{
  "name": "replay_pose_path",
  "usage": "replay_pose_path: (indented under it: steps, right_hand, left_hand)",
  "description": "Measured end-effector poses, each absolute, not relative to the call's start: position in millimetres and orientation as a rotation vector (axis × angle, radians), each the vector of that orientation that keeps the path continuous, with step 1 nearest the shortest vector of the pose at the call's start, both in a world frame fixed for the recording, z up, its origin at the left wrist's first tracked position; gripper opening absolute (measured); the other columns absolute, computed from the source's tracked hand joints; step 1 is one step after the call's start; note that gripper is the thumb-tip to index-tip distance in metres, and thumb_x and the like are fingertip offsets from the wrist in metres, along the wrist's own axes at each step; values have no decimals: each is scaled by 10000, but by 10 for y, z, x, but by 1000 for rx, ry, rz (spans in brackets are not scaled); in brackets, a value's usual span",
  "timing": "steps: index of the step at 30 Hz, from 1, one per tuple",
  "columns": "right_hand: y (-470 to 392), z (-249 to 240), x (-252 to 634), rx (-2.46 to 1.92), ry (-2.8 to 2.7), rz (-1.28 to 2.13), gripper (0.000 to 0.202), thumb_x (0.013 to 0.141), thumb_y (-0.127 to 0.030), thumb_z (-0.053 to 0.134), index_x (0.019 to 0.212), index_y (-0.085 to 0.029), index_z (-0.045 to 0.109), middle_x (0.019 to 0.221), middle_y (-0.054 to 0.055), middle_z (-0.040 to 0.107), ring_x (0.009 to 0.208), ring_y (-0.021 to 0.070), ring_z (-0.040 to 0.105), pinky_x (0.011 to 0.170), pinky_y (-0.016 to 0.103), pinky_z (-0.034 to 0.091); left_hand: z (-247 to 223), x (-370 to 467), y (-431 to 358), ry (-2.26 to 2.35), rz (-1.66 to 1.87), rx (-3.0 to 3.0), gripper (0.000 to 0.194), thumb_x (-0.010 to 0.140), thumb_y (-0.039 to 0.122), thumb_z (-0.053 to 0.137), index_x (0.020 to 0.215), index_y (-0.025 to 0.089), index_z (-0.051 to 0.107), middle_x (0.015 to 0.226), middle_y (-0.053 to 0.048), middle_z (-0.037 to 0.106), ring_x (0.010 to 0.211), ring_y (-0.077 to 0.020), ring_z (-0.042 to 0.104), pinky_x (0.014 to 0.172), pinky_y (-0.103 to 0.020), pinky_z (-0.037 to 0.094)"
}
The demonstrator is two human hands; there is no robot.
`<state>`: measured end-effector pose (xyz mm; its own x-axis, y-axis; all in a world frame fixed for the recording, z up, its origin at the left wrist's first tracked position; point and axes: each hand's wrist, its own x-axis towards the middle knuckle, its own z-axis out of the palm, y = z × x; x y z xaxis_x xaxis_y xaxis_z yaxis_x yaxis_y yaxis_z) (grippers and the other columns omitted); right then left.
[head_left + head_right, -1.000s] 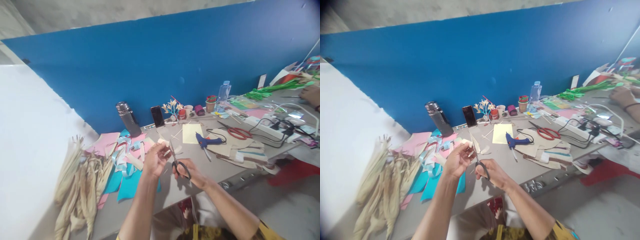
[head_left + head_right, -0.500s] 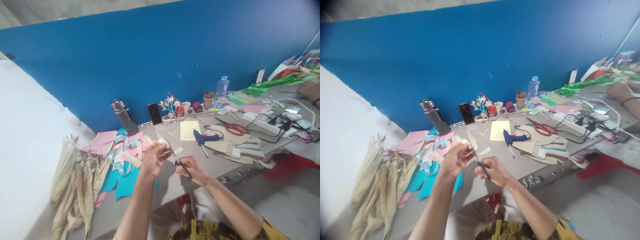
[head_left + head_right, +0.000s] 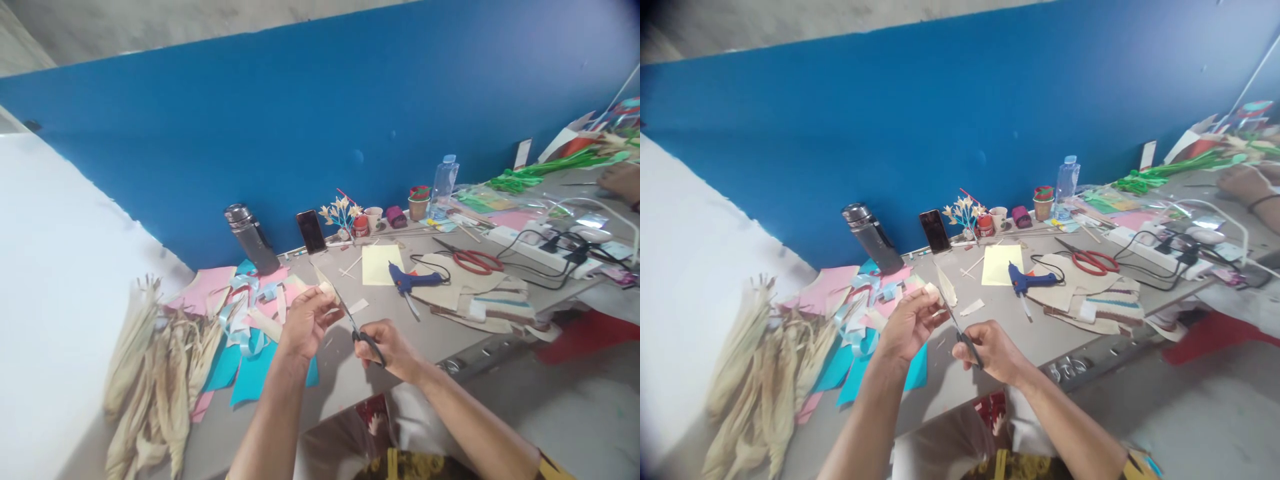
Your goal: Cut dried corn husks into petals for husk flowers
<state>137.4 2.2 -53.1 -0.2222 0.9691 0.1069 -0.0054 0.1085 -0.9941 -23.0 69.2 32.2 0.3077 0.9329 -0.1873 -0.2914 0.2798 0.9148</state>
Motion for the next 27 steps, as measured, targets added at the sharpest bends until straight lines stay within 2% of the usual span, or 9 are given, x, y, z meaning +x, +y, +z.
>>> replay_pose_path:
  steps: [9, 16, 23, 27]
  right_hand:
    - [-3, -486, 1323, -1048, -1373, 1302, 588, 731, -685, 691, 535, -136, 622, 497, 34, 589, 464, 90, 412, 439, 223, 256]
    - [-15, -515, 1371, -968, -1451, 1315, 674, 765, -783, 577, 657, -123, 660, 584, 63, 635, 504, 103, 445, 447, 220, 272]
    - [-29, -488, 1363, -1051, -1418, 1292, 606, 759, -725, 638, 618, -136, 642, 568, 60, 649, 487, 102, 456, 438, 216, 288]
    - [-47, -457, 1340, -1087, -1367, 1293, 584, 741, -693, 675, 557, -142, 624, 511, 37, 614, 456, 89, 411, 428, 218, 262]
  left_hand:
    - [298, -244, 712, 863, 981, 927, 181, 582, 217, 778, 651, 144, 628, 654, -11, 646, 644, -141, 616, 699, -321, 559]
    - [269, -240, 732, 825, 969, 970, 98, 588, 149, 706, 604, 138, 610, 632, -23, 647, 615, -146, 616, 701, -326, 549]
    - [276, -226, 729, 805, 961, 986, 112, 589, 142, 696, 570, 147, 586, 616, -17, 641, 618, -150, 621, 745, -350, 546]
    - [276, -231, 742, 799, 945, 996, 113, 590, 154, 722, 586, 140, 609, 622, -20, 638, 631, -148, 620, 759, -344, 538]
